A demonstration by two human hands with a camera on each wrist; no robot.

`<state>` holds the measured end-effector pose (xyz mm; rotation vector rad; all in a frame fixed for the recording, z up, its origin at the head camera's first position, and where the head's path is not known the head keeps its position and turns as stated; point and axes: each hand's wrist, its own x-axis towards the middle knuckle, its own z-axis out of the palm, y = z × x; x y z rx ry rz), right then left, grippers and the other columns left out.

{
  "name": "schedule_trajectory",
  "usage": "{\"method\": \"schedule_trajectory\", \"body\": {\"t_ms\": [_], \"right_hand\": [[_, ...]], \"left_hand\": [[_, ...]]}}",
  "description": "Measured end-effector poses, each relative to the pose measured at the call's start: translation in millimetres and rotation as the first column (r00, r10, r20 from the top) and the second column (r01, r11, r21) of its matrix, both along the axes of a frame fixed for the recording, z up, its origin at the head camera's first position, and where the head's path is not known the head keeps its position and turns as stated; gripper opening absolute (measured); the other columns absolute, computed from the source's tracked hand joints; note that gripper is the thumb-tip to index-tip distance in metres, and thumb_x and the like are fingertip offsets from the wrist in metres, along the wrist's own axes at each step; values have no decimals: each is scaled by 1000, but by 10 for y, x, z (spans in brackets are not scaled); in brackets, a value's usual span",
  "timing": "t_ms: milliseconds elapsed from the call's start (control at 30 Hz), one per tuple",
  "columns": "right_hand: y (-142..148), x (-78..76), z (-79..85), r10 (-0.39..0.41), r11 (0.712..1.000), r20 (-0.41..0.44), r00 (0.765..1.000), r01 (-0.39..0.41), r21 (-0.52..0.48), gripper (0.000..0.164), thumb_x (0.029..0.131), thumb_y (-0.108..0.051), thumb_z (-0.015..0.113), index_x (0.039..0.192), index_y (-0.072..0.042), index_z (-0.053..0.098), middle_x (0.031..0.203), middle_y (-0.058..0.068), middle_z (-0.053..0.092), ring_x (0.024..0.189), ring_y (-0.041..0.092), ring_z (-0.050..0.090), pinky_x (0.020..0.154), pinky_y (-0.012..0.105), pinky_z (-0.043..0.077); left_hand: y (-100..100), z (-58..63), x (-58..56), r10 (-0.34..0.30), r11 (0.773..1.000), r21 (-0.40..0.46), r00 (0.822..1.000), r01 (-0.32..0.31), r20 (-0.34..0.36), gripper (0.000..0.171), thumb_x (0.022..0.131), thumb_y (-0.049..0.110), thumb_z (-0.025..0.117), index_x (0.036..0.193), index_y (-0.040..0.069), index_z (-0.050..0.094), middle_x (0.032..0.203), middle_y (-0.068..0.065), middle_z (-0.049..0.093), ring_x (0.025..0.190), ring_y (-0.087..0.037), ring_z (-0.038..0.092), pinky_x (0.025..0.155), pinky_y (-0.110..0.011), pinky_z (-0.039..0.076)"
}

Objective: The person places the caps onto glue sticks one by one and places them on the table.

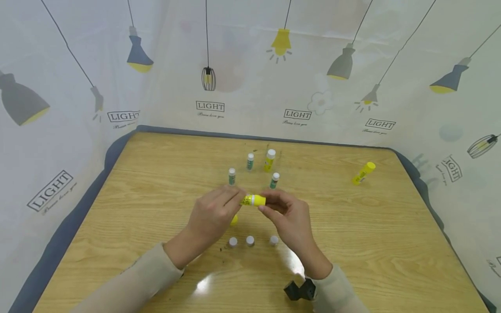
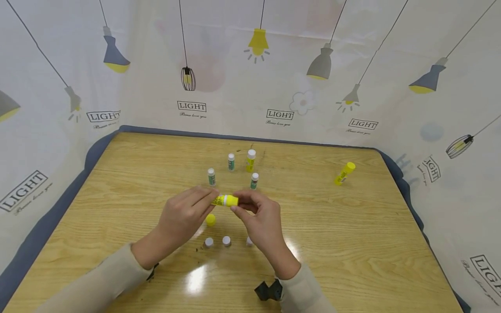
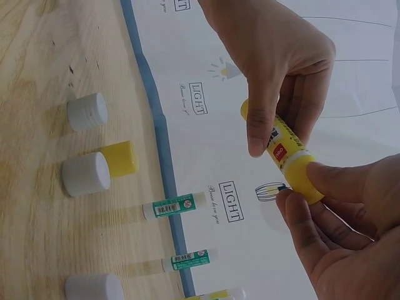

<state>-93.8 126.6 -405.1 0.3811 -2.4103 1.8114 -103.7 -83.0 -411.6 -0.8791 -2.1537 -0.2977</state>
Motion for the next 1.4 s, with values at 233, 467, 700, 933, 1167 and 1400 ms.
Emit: {"method": "schedule_trajectory", "body": {"t_ms": [233, 467, 700, 933, 1167, 1400], "right_hand": [[8, 9, 0, 12, 999, 6, 1000, -12, -35, 23, 87, -7, 80, 109, -10, 76, 109, 4, 75, 94, 17, 73, 81, 29, 63], [20, 13, -10, 3, 999, 13, 1000, -2, -53, 24, 85, -7, 81, 109, -8, 76, 108, 5, 75, 93, 18, 73, 80, 28, 63], [16, 25, 29, -27, 999, 25, 999, 28, -47, 22, 85, -4, 80, 106, -9, 76, 106, 3, 76, 92, 17, 73, 78, 29, 64], [3, 35, 18, -52, 996, 37, 998, 55, -64, 22, 83, -2, 81, 103, -7, 77, 105, 5, 76, 91, 19, 73, 77, 29, 64], [-4, 45, 16, -87, 994, 56, 995, 90, -56, 21, 82, 1, 81, 102, -5, 77, 104, 7, 76, 90, 20, 74, 77, 27, 63], [0, 54, 18, -110, 993, 71, 991, 113, -42, 19, 83, 0, 81, 101, -5, 77, 100, 5, 76, 89, 18, 74, 76, 28, 63]], "left_hand": [[23, 17, 20, 7, 1000, -1, 1000, -7, 10, 14, 91, 3, 74, 105, 1, 76, 100, -8, 76, 89, -20, 74, 82, -29, 63], [42, 31, 40, 16, 1000, -13, 1000, -17, -6, 13, 94, 4, 71, 106, 2, 77, 101, -7, 77, 90, -20, 74, 83, -29, 63], [73, 49, 43, 6, 1000, -5, 999, -6, -31, 12, 93, 1, 71, 104, 1, 77, 98, -8, 77, 86, -20, 74, 80, -28, 63], [94, 60, 55, -1, 1000, -4, 998, 1, -62, 11, 90, 0, 75, 101, 1, 77, 95, -8, 77, 82, -19, 74, 73, -26, 63], [118, 42, 51, -13, 1000, -7, 997, 13, -74, 12, 87, 1, 78, 99, 1, 77, 93, -9, 77, 77, -19, 75, 70, -26, 63], [143, 40, 53, -10, 1000, -20, 998, 9, -69, 11, 88, 2, 76, 99, 0, 77, 93, -10, 77, 78, -20, 75, 72, -26, 64]]}}
